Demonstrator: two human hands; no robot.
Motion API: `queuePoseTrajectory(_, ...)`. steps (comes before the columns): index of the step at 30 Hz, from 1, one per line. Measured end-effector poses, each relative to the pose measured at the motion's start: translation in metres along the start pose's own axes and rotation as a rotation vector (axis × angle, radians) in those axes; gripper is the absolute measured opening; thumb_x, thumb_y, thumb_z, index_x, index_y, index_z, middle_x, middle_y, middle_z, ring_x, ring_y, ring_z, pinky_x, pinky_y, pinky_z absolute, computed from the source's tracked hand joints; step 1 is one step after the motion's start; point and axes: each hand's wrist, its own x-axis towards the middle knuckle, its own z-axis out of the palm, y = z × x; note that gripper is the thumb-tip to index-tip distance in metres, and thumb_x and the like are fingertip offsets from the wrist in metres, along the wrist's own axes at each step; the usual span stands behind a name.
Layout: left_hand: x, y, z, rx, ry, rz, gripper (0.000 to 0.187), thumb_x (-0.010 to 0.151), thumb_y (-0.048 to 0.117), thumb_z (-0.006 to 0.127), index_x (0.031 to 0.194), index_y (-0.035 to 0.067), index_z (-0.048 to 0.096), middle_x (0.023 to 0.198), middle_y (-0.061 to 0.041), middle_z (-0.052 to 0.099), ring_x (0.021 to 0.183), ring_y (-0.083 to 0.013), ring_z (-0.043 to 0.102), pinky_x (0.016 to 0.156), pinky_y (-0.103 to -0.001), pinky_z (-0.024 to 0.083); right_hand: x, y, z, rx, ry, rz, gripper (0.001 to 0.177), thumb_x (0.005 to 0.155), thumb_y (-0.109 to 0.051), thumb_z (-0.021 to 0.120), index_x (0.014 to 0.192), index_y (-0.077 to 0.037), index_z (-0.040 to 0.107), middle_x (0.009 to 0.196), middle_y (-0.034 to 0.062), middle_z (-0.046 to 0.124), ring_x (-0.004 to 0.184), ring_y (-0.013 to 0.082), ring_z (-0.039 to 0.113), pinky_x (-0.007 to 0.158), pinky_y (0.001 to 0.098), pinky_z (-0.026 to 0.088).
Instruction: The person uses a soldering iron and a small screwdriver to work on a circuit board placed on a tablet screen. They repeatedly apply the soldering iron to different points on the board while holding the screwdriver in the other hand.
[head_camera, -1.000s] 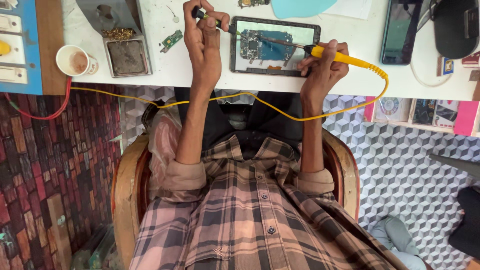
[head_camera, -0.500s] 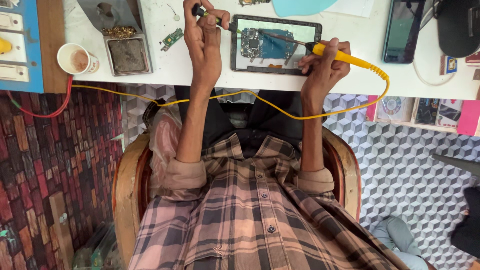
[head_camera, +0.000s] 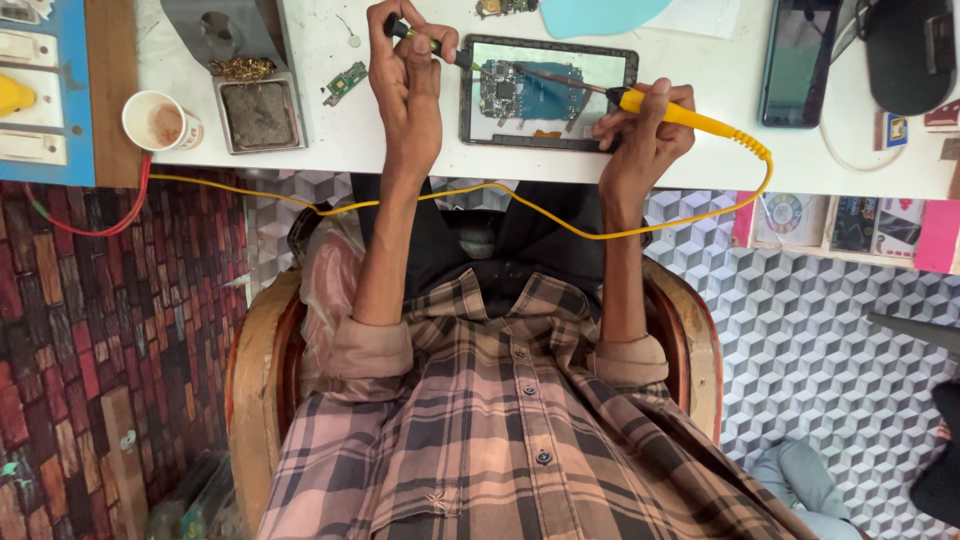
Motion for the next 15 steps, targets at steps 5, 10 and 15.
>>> queuePoseTrajectory(5, 0.0013, -0.0015, -0.0021, 0.017, 0.013, -0.07, 0.029, 0.117, 0.037, 0.049, 0.134, 0.013, 0.046, 0.091, -0.006, 0.065, 0.063, -0.0018, 0.039, 0.057, -0.02, 0.031, 0.0013, -0.0009, 0.001, -0.002, 0.002, 0.016, 0.036, 0.112, -0.034, 0.057, 0.1, 0.0, 0.052, 0.063, 0.0106, 0.057, 0.052, 0.019, 0.061, 0.046, 0.0271, 0.043)
queuePoseTrajectory(10, -0.0004, -0.0063, -0.0012, 0.01, -0.045, 0.078, 0.029, 0.122, 0.036, 0.047, 0.141, 0.015, 0.043, 0.095, -0.007, 0.063, 0.082, -0.0098, 0.053, 0.073, -0.029, 0.043, 0.0013, -0.0006, -0.0001, 0.007, -0.004, 0.01, 0.037, 0.112, -0.035, 0.057, 0.101, 0.0, 0.052, 0.064, 0.0121, 0.059, 0.053, 0.0193, 0.062, 0.048, 0.0274, 0.045)
queuePoseTrajectory(15, -0.0004, -0.0044, -0.0029, 0.033, -0.01, -0.006, 0.028, 0.12, 0.037, 0.048, 0.137, 0.015, 0.046, 0.092, -0.005, 0.064, 0.068, -0.0038, 0.043, 0.06, -0.022, 0.034, 0.0012, -0.0013, 0.0019, -0.025, 0.0, 0.006, 0.039, 0.112, -0.036, 0.057, 0.102, 0.001, 0.054, 0.064, 0.0128, 0.06, 0.054, 0.0199, 0.062, 0.049, 0.0276, 0.046)
